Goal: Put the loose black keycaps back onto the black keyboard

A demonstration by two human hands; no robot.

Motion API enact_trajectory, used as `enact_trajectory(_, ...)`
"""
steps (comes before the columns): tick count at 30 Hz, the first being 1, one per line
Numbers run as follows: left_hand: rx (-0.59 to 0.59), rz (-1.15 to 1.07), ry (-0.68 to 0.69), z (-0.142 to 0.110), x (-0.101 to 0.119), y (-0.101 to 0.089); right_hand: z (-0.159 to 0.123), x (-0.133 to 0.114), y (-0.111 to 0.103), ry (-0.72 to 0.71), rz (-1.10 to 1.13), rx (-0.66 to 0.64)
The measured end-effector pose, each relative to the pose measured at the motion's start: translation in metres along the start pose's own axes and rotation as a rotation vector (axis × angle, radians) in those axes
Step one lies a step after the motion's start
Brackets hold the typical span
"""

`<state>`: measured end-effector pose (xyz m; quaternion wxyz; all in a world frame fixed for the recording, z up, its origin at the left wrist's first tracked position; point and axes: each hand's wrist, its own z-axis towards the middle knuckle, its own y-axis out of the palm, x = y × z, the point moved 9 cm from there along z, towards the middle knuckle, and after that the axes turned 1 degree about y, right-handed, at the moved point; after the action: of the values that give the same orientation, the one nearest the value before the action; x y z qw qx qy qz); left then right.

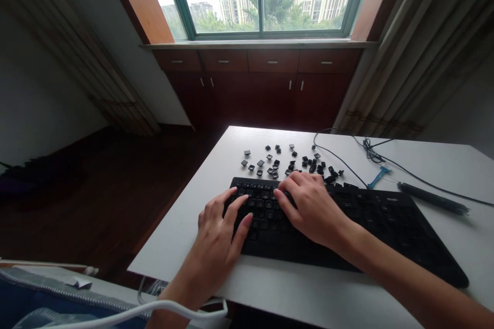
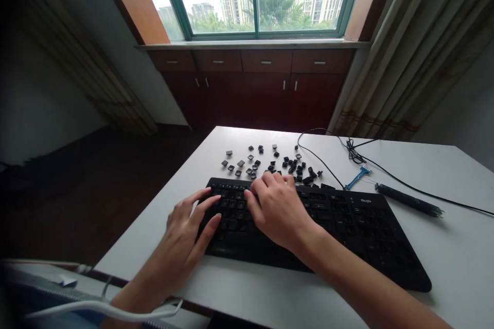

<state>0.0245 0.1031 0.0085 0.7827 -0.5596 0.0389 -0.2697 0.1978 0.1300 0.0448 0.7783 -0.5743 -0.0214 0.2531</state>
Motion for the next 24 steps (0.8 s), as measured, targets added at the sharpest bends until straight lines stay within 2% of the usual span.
enact_trajectory(3, 0.012, 0.045, 0.06, 0.022, 0.003, -0.014, -0.014, 0.041, -0.017, 0.048, 0.09, -0.006)
enact_trajectory(7, 0.02, 0.108, 0.13, 0.081, -0.008, -0.026, -0.035, 0.098, -0.037, 0.215, 0.105, 0.096)
enact_trajectory(9, 0.012, 0.148, 0.158, 0.113, -0.019, -0.022, -0.044, 0.112, -0.044, 0.259, 0.088, 0.156)
enact_trajectory(12, 0.004, 0.168, 0.179, 0.148, -0.039, -0.011, -0.054, 0.112, -0.049, 0.23, 0.082, 0.191)
enact_trajectory(15, -0.009, 0.153, 0.212, 0.154, -0.053, 0.001, -0.06, 0.104, -0.046, 0.178, 0.093, 0.161)
enact_trajectory(18, -0.08, 0.12, 0.301, 0.142, -0.055, 0.012, -0.063, 0.098, -0.041, 0.143, 0.117, 0.126)
enact_trajectory(24, -0.158, 0.08, 0.386, 0.13, -0.054, 0.022, -0.064, 0.091, -0.045, 0.09, 0.121, 0.188)
